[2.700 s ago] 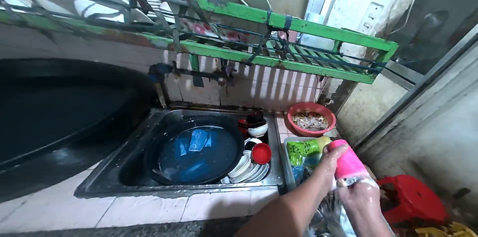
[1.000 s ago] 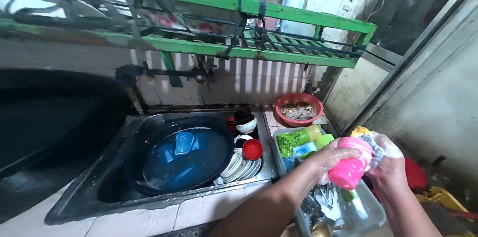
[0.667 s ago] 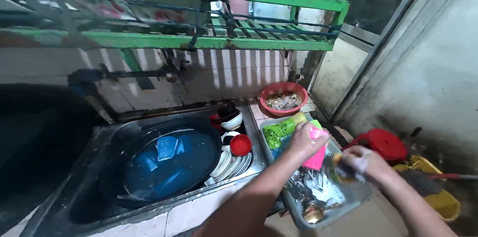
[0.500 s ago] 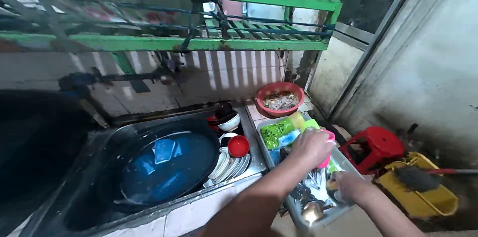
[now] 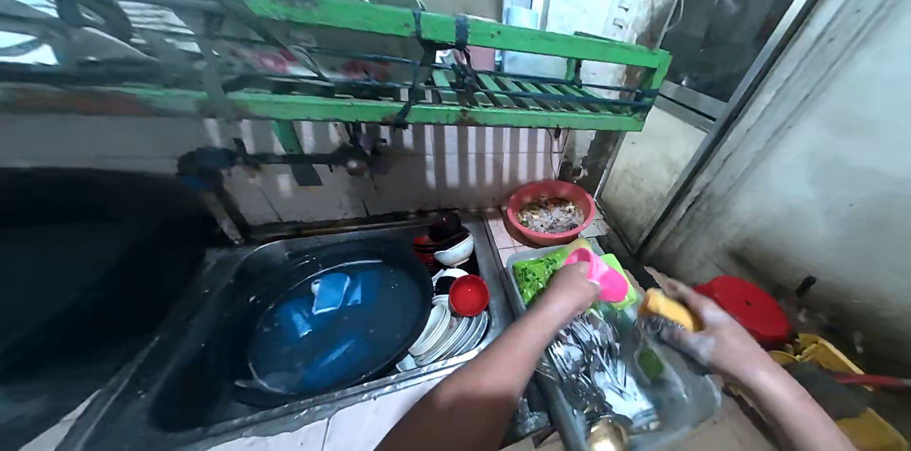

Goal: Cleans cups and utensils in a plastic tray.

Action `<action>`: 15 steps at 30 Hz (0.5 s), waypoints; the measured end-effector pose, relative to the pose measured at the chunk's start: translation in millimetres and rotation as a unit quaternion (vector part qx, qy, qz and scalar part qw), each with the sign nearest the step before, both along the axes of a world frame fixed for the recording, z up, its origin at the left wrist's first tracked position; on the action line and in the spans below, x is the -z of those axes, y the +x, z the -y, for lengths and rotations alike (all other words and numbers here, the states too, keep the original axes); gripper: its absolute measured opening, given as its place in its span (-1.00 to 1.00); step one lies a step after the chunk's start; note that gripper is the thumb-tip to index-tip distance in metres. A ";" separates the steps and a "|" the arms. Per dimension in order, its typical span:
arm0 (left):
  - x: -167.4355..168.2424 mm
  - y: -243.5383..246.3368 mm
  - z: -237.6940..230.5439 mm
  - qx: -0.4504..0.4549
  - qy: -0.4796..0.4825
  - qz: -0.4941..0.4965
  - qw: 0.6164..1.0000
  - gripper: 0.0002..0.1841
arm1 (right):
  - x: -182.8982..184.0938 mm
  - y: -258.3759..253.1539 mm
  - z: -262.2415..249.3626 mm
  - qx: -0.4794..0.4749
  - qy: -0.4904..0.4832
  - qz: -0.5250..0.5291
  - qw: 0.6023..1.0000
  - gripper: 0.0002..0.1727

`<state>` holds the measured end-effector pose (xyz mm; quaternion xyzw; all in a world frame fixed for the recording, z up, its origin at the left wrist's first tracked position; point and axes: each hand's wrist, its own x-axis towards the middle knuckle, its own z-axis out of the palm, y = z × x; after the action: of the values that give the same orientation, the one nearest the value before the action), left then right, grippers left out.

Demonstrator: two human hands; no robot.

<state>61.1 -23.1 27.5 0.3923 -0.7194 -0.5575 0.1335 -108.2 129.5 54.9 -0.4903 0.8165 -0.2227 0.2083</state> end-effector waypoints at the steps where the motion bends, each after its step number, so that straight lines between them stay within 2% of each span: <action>1: 2.0 -2.1 -5.3 -0.026 0.060 -0.053 0.996 -0.59 | -9.9 7.4 1.0 0.017 -0.065 0.019 0.998 -0.04; 3: -1.4 -8.3 -25.0 -0.025 0.104 -0.097 0.990 -0.58 | -14.8 28.1 9.1 0.038 -0.125 0.041 0.991 -0.03; 5: -12.3 -9.4 -48.9 0.034 0.024 -0.051 0.998 -0.68 | -7.9 47.3 24.8 0.081 -0.155 0.063 0.983 -0.18; 6: -13.9 -8.4 -56.7 0.076 -0.025 -0.031 0.996 -0.69 | -4.5 47.0 34.5 0.112 -0.167 0.081 0.976 -0.32; 8: -9.8 -4.5 -65.3 0.151 -0.123 -0.021 0.981 -0.67 | -0.7 27.4 56.6 0.156 -0.135 0.156 0.966 -0.55; 10: 1.3 -0.2 -66.1 0.182 -0.197 -0.028 0.963 -0.65 | 5.7 11.1 66.0 0.151 -0.102 0.239 0.954 -0.63; 12: 3.2 2.1 -57.2 0.122 -0.162 -0.037 0.978 -0.67 | 2.7 25.8 60.8 0.151 -0.124 0.197 0.961 -0.54; 14: -5.0 4.5 -43.0 0.026 -0.064 -0.051 0.996 -0.69 | 9.1 58.0 44.6 0.098 -0.212 0.093 0.968 -0.41; 15: -7.6 5.5 -38.0 0.008 -0.043 -0.054 0.998 -0.71 | 17.3 69.4 39.4 0.065 -0.263 0.059 0.961 -0.36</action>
<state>66.6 14.8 35.1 0.3496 -0.7374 -0.5478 0.1842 -38.8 90.1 37.6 -0.4597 0.7455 -0.4711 0.1044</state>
